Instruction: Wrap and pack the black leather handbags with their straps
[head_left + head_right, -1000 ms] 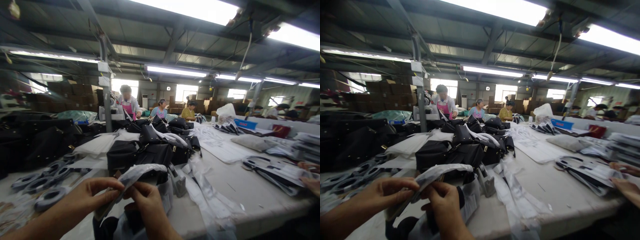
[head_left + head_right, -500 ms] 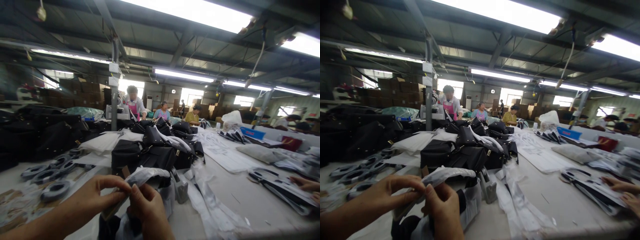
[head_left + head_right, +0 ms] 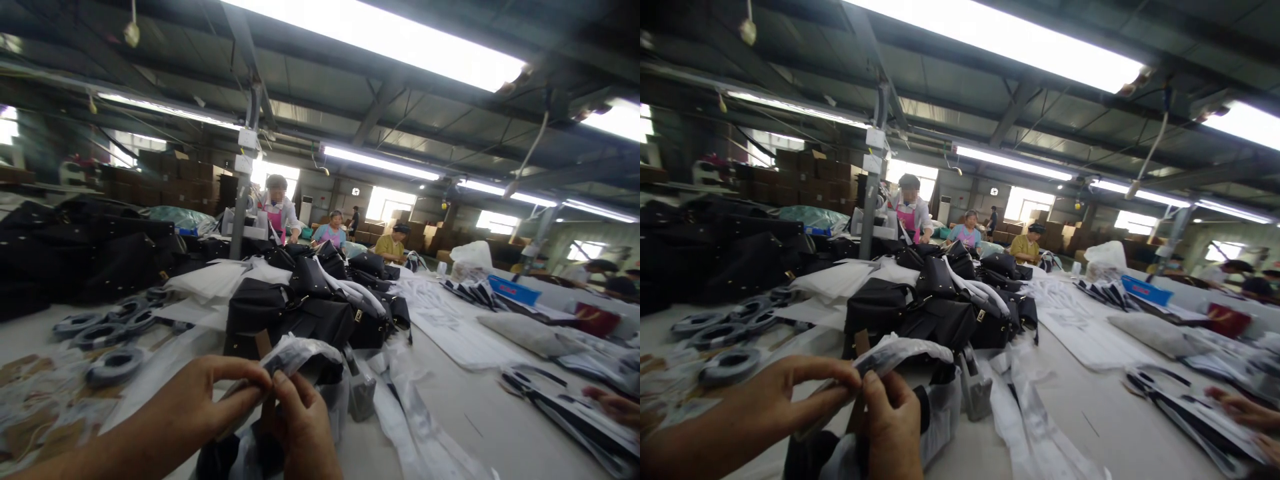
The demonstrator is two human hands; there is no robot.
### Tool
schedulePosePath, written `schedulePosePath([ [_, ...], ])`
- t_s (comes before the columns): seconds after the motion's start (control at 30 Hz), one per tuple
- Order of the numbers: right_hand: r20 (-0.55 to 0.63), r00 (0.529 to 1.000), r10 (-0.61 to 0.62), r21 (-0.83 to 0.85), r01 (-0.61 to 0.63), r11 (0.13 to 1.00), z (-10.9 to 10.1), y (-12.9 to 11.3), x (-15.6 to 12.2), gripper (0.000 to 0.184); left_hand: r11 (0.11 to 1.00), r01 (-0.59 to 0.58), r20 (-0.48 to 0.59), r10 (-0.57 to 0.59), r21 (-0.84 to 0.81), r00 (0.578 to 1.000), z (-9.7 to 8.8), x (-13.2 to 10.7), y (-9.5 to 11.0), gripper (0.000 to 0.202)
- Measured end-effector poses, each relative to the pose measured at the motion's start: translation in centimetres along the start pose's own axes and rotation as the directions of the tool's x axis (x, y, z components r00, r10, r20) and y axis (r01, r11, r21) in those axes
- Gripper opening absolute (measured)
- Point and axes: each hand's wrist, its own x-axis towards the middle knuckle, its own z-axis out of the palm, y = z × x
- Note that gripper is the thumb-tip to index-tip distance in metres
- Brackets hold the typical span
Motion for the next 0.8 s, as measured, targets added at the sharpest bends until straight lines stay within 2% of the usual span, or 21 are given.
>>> schedulePosePath([
  [0.1,0.015,0.999,0.029,0.008,-0.029,1.000,0.0,-0.3,0.0,0.042,0.998,-0.026,-0.058,0.030,0.062,0.998,0.3,-0.4,-0.2,0.025],
  [0.17,0.033,0.999,0.037,-0.017,-0.036,0.999,-0.1,-0.6,0.0,0.044,0.999,-0.033,-0.102,0.036,0.036,0.994,0.6,-0.5,-0.6,0.024],
  [0.27,0.050,0.994,0.093,-0.053,-0.091,0.994,-0.2,-1.0,-0.1,0.047,0.983,0.020,-0.128,-0.044,-0.182,0.991,1.3,-0.3,-1.6,0.037],
  [0.37,0.031,0.986,0.166,-0.069,-0.163,0.984,-0.1,-1.4,-0.3,0.051,0.888,0.097,-0.120,-0.168,-0.449,0.979,2.1,0.1,-2.9,0.063],
  [0.47,0.003,0.979,0.204,-0.115,-0.203,0.972,-0.2,-1.8,-0.4,0.053,0.817,0.120,-0.136,-0.236,-0.564,0.962,2.3,0.5,-3.8,0.081],
  [0.53,0.011,0.975,0.221,-0.146,-0.218,0.965,-0.2,-2.1,-0.4,0.054,0.804,0.125,-0.088,-0.215,-0.582,0.973,2.0,0.7,-3.9,0.077],
  [0.67,0.083,0.969,0.232,-0.185,-0.214,0.959,-0.5,-2.7,-0.3,0.053,0.814,0.142,0.044,-0.142,-0.563,0.989,1.5,0.5,-3.1,0.057],
  [0.8,0.157,0.968,0.195,-0.206,-0.161,0.965,-0.9,-3.2,0.0,0.053,0.845,0.131,0.040,-0.130,-0.518,0.991,1.3,0.3,-2.2,0.052],
])
